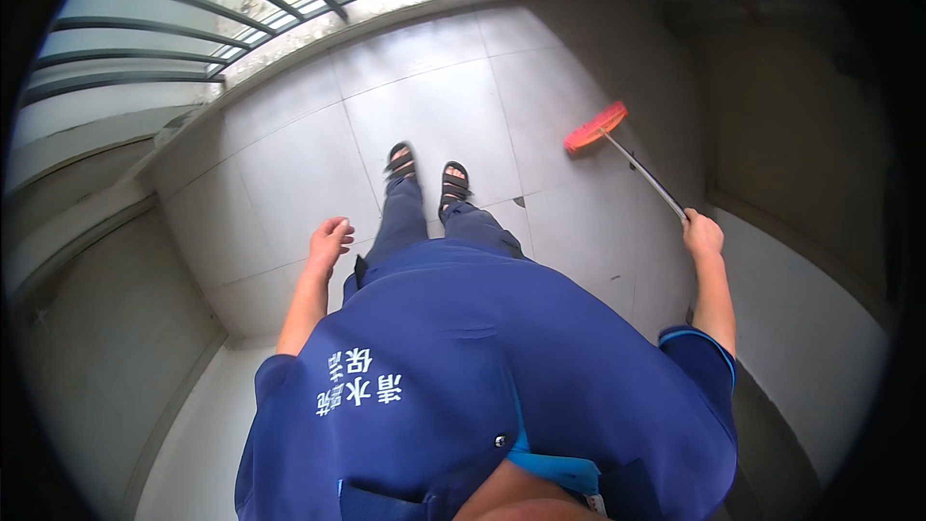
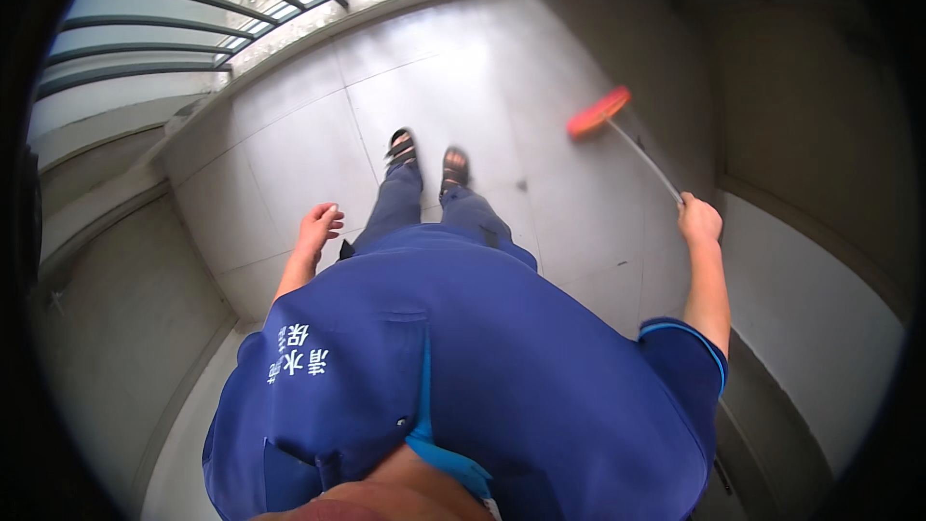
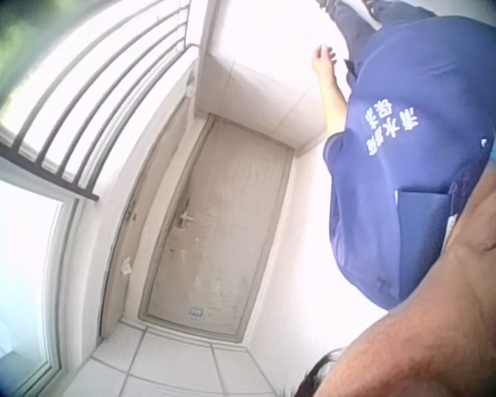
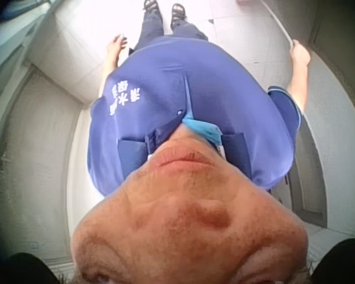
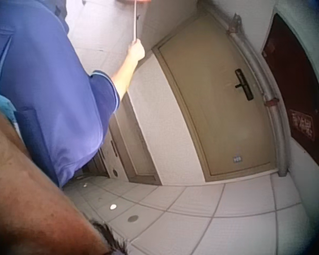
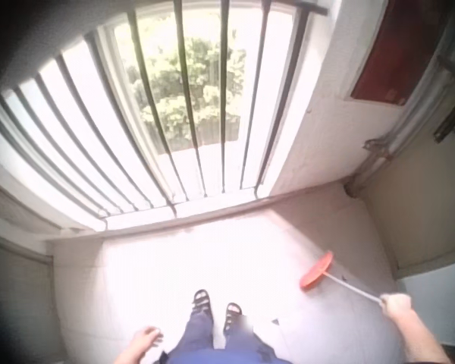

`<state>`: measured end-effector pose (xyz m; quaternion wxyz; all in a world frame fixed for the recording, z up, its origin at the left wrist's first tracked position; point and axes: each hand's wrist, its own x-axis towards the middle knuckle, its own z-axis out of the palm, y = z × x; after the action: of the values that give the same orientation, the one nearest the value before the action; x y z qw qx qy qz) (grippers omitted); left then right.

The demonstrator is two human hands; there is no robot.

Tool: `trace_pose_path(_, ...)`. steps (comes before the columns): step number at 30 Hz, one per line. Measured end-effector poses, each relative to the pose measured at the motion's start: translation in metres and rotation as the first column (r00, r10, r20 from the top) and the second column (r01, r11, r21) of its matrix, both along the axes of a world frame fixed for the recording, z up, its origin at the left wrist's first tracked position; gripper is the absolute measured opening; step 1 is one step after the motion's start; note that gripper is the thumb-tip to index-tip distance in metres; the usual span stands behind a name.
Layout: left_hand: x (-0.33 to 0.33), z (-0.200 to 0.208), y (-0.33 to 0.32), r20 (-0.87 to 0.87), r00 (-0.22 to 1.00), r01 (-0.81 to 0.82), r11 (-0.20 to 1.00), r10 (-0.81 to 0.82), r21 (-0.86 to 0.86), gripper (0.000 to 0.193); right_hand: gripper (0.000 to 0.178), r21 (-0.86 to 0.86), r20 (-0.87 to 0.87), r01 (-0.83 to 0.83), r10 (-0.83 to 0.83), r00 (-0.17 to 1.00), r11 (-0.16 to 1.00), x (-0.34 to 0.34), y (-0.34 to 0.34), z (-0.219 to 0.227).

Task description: The person sweeps a tiled floor in a stairwell and hallway using a broom. They move around obstacles such as a bicycle and a mop, sweeping debris from the floor surface. The person navigates the space, sweeping near walls, doorways, and a staircase.

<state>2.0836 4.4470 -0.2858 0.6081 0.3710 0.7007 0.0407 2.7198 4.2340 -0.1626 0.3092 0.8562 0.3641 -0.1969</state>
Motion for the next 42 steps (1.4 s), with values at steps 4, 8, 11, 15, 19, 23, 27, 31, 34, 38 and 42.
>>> trace_pose_path(4, -0.012, -0.021, 0.033, -0.09, 0.996, -0.006, 0.99, -0.006, -0.14, 0.026, 0.027, 0.224, -0.171, -0.09, 0.13, 0.977, 0.971, -0.049, 0.082, -0.004)
trace_pose_path(8, -0.011, -0.042, 0.048, -0.089, 0.993, 0.06, 0.975, -0.08, -0.212, 0.025, 0.033, 0.284, -0.45, -0.142, 0.262, 0.854, 0.948, -0.125, 0.18, -0.069)
trace_pose_path(11, 0.002, -0.039, 0.074, -0.075, 0.997, -0.035, 0.982, 0.021, -0.188, 0.026, 0.029, 0.34, -0.54, -0.231, 0.39, 0.746, 0.912, -0.179, 0.28, -0.126)
trace_pose_path(15, 0.015, -0.014, 0.114, -0.081, 0.994, -0.077, 0.987, 0.066, -0.14, 0.027, 0.028, 0.405, -0.507, -0.431, 0.59, 0.628, 0.806, -0.244, 0.413, -0.169)
trace_pose_path(19, 0.021, -0.01, 0.122, -0.116, 0.988, -0.117, 0.988, 0.105, -0.1, 0.029, 0.038, 0.314, -0.511, -0.47, 0.564, 0.648, 0.825, -0.235, 0.441, -0.186)
trace_pose_path(23, 0.041, -0.03, 0.083, -0.112, 0.98, -0.175, 0.982, 0.167, -0.068, 0.029, 0.034, 0.281, -0.517, -0.266, 0.378, 0.768, 0.922, -0.134, 0.323, -0.199)
trace_pose_path(27, 0.078, -0.05, 0.039, -0.162, 0.985, -0.102, 0.967, 0.065, -0.235, 0.029, 0.035, 0.184, -0.54, 0.043, 0.064, 0.839, 0.982, -0.027, 0.115, -0.185)
trace_pose_path(31, 0.13, -0.061, 0.037, -0.15, 0.984, 0.055, 0.971, -0.092, -0.232, 0.031, 0.034, -0.006, -0.501, 0.331, -0.29, 0.816, 0.944, 0.04, -0.077, -0.139)
trace_pose_path(34, 0.203, -0.062, 0.024, -0.149, 0.974, 0.141, 0.971, -0.171, -0.195, 0.033, 0.033, -0.22, -0.306, 0.498, -0.544, 0.782, 0.839, 0.092, -0.199, -0.095)
trace_pose_path(38, 0.315, -0.056, -0.018, 0.017, 0.935, 0.348, 0.912, -0.353, -0.219, 0.032, 0.034, -0.162, -0.129, 0.608, -0.627, 0.768, 0.777, 0.133, -0.322, -0.048)
trace_pose_path(42, 0.41, -0.048, -0.043, -0.01, 0.658, 0.748, 0.653, -0.753, 0.119, 0.03, 0.031, -0.118, -0.03, 0.575, -0.582, 0.813, 0.81, 0.18, -0.371, -0.023)
